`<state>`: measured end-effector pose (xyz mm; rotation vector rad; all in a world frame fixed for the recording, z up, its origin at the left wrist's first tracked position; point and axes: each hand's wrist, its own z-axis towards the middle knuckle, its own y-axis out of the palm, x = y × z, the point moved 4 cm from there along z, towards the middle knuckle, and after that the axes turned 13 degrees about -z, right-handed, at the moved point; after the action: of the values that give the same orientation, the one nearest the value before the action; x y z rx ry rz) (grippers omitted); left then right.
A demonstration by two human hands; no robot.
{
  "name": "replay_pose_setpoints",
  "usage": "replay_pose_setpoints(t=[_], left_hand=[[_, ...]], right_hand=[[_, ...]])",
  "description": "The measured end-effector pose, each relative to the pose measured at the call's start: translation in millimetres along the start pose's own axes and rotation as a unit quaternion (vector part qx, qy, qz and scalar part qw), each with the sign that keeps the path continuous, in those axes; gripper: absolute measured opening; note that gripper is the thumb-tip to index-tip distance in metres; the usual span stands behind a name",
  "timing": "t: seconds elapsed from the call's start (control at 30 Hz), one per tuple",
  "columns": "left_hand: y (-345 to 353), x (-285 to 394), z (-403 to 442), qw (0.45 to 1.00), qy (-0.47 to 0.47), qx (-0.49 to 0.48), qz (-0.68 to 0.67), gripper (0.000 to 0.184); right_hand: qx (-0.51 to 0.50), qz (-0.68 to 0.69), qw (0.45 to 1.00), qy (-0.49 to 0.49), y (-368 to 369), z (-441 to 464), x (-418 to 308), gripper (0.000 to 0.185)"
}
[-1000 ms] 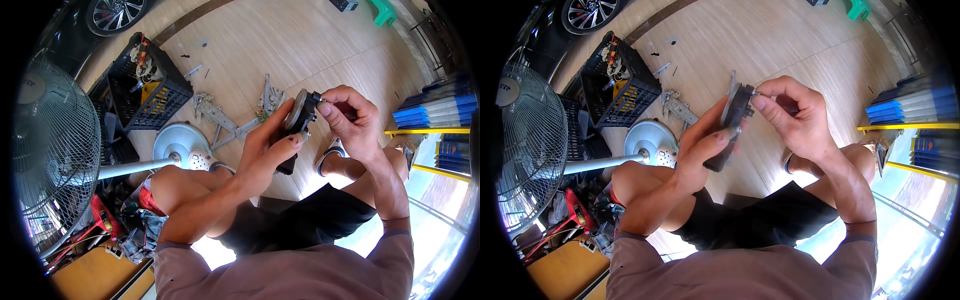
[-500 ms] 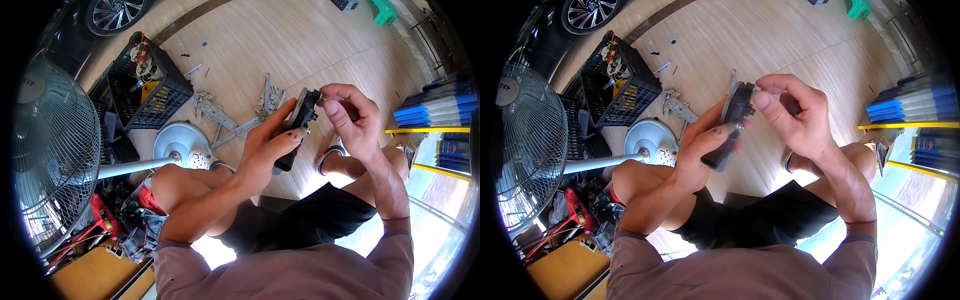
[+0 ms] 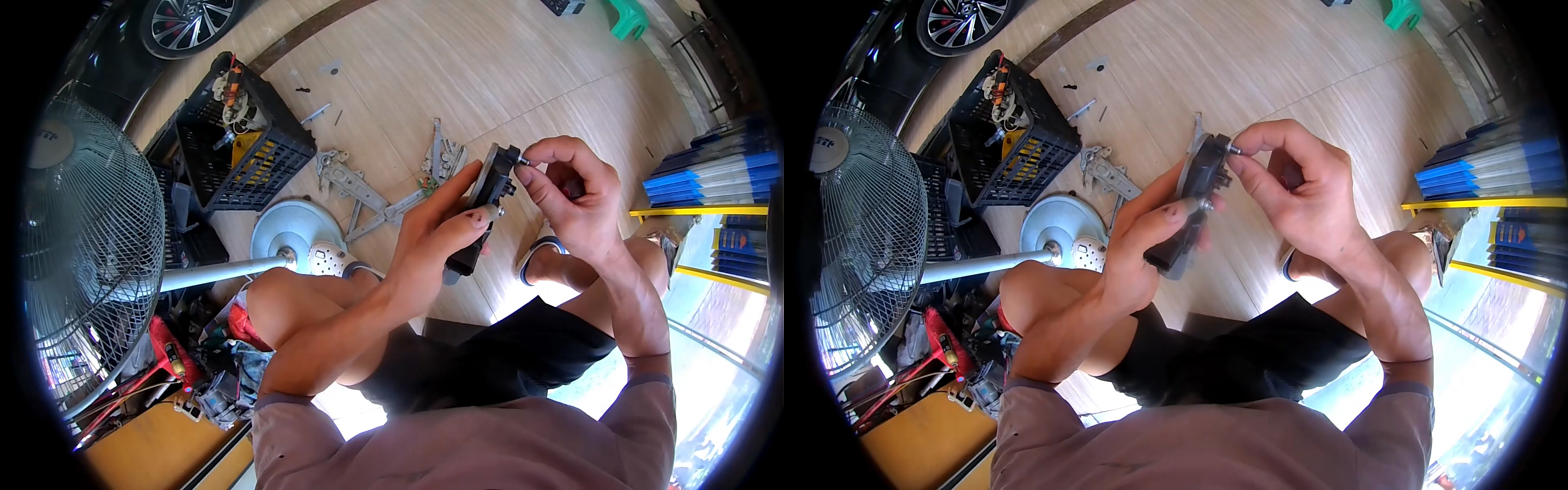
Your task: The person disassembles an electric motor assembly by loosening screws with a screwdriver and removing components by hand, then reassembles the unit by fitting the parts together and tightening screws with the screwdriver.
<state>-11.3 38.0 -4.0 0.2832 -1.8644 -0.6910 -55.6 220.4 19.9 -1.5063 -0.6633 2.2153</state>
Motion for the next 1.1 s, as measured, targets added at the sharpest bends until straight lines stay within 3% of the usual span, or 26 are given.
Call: replay_pose_setpoints(t=[0.23,0.43,0.53,0.63,0.87,0.97,1.1], left_hand=[[-2,-3,1,1.000,-0.006,-0.013,-0.026,0.065],[-1,-3,1,0.999,0.002,-0.005,-0.040,0.062],[-2,-4,1,1.000,0.002,0.014,-0.026,0.060],[-2,-4,1,0.999,0.005,0.038,-0.010,0.059],[-2,-3,2,0.998,0.028,0.051,0.019,0.059],[-3,-4,5,0.997,0.055,0.043,0.032,0.061],[-8,-7,8,0.996,0.064,0.034,0.061,0.060]], right_hand=[[0.009,-0.014,0.999,-0.037,0,0,1,0.019],[0.040,-0.010,0.999,0.001,-2,1,-5,0.018],[0.045,-0.088,0.993,-0.069,-9,-1,-5,0.009],[-0.022,-0.035,0.993,-0.107,-3,-4,-18,0.006],[-0.129,0.073,0.989,-0.007,18,-12,-8,0.011],[-0.221,0.122,0.962,0.105,17,-11,-11,0.013],[-0.235,0.220,0.941,0.101,24,-11,-11,0.021]])
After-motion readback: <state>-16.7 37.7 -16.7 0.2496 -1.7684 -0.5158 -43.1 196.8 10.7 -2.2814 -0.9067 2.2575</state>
